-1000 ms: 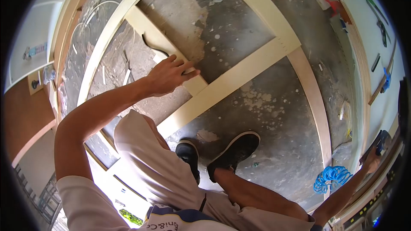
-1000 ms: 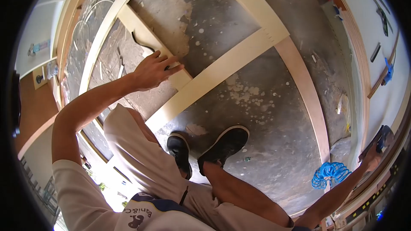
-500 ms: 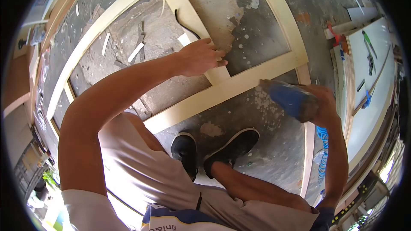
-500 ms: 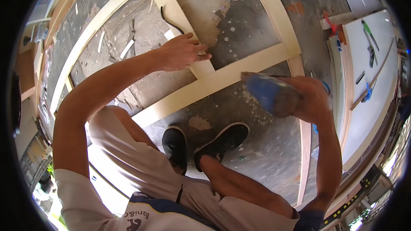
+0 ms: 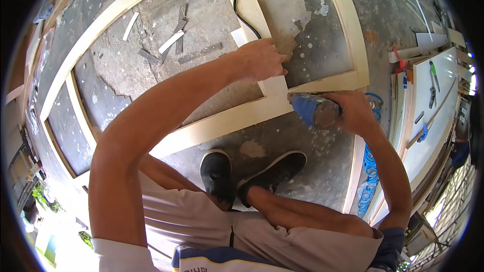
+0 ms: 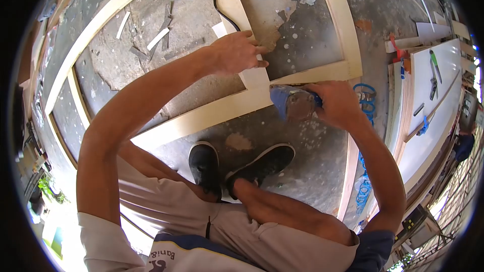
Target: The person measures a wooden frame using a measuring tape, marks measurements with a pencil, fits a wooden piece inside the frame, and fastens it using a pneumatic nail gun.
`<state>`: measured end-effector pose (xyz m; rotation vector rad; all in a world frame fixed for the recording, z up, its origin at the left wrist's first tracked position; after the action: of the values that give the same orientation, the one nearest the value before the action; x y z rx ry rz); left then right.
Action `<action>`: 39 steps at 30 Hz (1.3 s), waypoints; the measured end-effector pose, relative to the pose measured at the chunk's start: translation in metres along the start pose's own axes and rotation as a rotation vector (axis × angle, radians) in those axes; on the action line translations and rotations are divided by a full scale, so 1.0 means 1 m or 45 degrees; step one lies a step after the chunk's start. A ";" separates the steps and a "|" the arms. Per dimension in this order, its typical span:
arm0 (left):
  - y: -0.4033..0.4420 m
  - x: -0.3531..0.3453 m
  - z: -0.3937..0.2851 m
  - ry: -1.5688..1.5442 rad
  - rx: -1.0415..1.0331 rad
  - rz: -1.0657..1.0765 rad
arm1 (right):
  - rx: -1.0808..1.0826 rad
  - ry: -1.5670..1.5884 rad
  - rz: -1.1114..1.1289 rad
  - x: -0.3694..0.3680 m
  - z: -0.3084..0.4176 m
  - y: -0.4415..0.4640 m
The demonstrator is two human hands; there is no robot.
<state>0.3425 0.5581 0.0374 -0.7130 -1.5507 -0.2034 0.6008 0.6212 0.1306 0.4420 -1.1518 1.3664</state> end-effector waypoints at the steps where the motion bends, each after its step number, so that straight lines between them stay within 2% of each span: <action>1: -0.002 -0.001 0.000 0.005 -0.005 -0.003 | 0.008 -0.025 -0.025 0.001 -0.001 0.000; 3: -0.010 -0.002 -0.002 -0.155 -0.033 -0.253 | -0.022 -0.030 -0.012 0.000 0.000 -0.002; 4: -0.013 -0.001 -0.003 -0.151 -0.046 -0.254 | -0.046 -0.031 0.005 -0.002 0.000 -0.003; 6: -0.022 -0.001 -0.012 -0.402 0.166 -0.373 | -0.057 -0.044 0.012 -0.002 0.000 -0.005; 7: -0.026 0.001 -0.021 -0.403 0.161 -0.371 | -0.053 -0.063 0.019 -0.002 0.000 -0.005; 9: -0.040 0.004 -0.036 -0.748 0.664 -0.261 | -0.075 -0.051 0.038 -0.004 -0.001 -0.007; 14: -0.041 -0.026 -0.076 -0.683 0.745 -0.413 | -0.066 0.000 0.031 -0.009 -0.003 -0.008; 16: -0.036 -0.030 -0.086 -0.798 0.947 -0.345 | -0.037 -0.029 0.017 -0.008 -0.004 -0.008; 17: -0.033 -0.030 -0.089 -0.803 0.948 -0.343 | -0.037 -0.028 0.022 -0.007 -0.004 -0.007; 19: -0.031 -0.030 -0.092 -0.926 1.232 -0.448 | -0.049 -0.015 0.026 -0.003 -0.002 -0.005; 20: -0.030 -0.031 -0.094 -0.932 1.229 -0.438 | -0.054 -0.006 0.033 -0.001 -0.001 -0.004; 22: -0.032 -0.031 -0.097 -1.004 1.483 -0.469 | -0.043 -0.002 0.022 0.002 -0.001 -0.001; 23: -0.031 -0.029 -0.098 -1.007 1.489 -0.469 | -0.038 -0.003 0.026 0.003 -0.001 -0.001; 28: -0.028 -0.012 -0.088 -1.353 1.692 -0.085 | 0.009 0.100 0.028 0.002 -0.010 0.001; 32: -0.019 -0.019 -0.082 -1.366 1.747 -0.009 | 0.028 0.070 -0.038 0.002 -0.021 -0.002; 34: -0.019 -0.022 -0.083 -1.334 1.722 -0.014 | -0.096 -0.022 -0.002 0.008 -0.020 -0.005; 39: -0.020 -0.019 -0.082 -1.339 1.728 -0.006 | -0.114 0.005 0.010 0.025 -0.019 -0.002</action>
<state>0.3994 0.4927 0.0358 0.3851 -2.1354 1.3139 0.6049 0.6497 0.1438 0.3709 -1.2071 1.3163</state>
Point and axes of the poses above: each hand's wrist, its own y-axis towards the middle knuckle, its own x-axis out of the back of the hand, z = x × y, the point moved 1 cm from there along y, towards the middle knuckle, and after that the axes turned 9 degrees about x, right-handed, at the moved point
